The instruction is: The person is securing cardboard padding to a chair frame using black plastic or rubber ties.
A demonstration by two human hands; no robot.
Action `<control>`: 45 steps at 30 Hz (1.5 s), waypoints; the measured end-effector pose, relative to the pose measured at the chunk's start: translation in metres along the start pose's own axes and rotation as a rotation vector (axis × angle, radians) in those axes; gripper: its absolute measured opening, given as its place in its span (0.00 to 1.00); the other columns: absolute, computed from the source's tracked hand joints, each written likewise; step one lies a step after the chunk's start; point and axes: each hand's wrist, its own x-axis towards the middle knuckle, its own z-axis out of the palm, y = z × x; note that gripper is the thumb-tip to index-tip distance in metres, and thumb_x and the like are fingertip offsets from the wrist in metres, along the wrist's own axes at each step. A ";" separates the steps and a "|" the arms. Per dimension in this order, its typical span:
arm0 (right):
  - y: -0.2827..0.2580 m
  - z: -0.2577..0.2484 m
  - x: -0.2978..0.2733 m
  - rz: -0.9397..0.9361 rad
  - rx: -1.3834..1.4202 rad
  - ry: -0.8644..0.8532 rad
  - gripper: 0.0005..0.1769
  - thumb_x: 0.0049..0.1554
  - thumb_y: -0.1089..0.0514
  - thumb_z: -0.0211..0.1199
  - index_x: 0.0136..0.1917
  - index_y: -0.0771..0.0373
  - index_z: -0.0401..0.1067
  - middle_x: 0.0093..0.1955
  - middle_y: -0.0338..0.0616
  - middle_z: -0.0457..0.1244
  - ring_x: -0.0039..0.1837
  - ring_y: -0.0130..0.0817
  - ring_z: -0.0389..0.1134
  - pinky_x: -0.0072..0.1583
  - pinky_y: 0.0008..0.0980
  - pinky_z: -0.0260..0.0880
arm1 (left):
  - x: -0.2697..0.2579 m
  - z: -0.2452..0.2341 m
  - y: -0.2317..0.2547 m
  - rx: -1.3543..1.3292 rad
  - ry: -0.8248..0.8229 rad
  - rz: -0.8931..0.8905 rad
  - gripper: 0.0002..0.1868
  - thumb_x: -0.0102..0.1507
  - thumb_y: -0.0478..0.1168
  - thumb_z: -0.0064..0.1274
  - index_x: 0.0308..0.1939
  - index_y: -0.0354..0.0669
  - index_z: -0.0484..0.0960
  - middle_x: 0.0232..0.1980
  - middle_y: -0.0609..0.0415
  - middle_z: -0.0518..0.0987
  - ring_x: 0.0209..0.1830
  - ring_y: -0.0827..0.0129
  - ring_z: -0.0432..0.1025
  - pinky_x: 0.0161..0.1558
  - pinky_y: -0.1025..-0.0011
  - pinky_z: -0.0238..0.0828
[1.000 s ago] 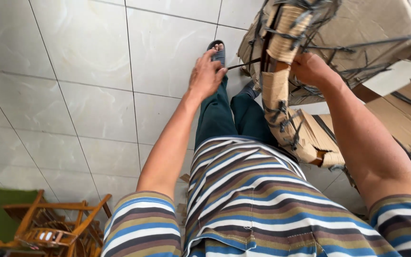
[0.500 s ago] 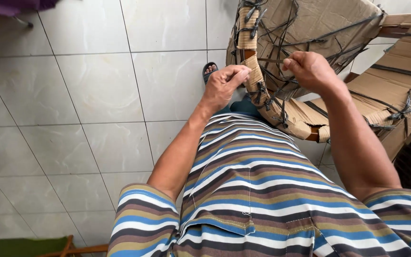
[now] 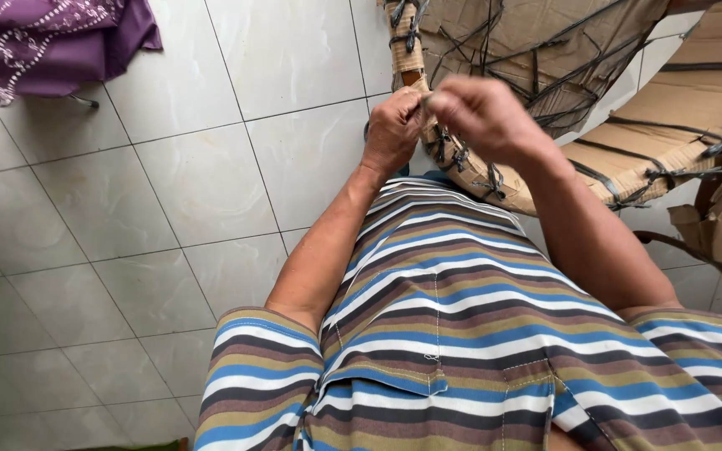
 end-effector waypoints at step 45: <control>0.055 0.036 0.042 -0.175 -0.451 0.289 0.16 0.68 0.55 0.59 0.64 0.66 0.73 0.59 0.56 0.69 0.57 0.53 0.70 0.54 0.48 0.71 | 0.013 -0.027 0.005 -0.015 -0.041 -0.229 0.16 0.70 0.49 0.47 0.30 0.48 0.75 0.24 0.62 0.74 0.22 0.78 0.65 0.25 0.75 0.66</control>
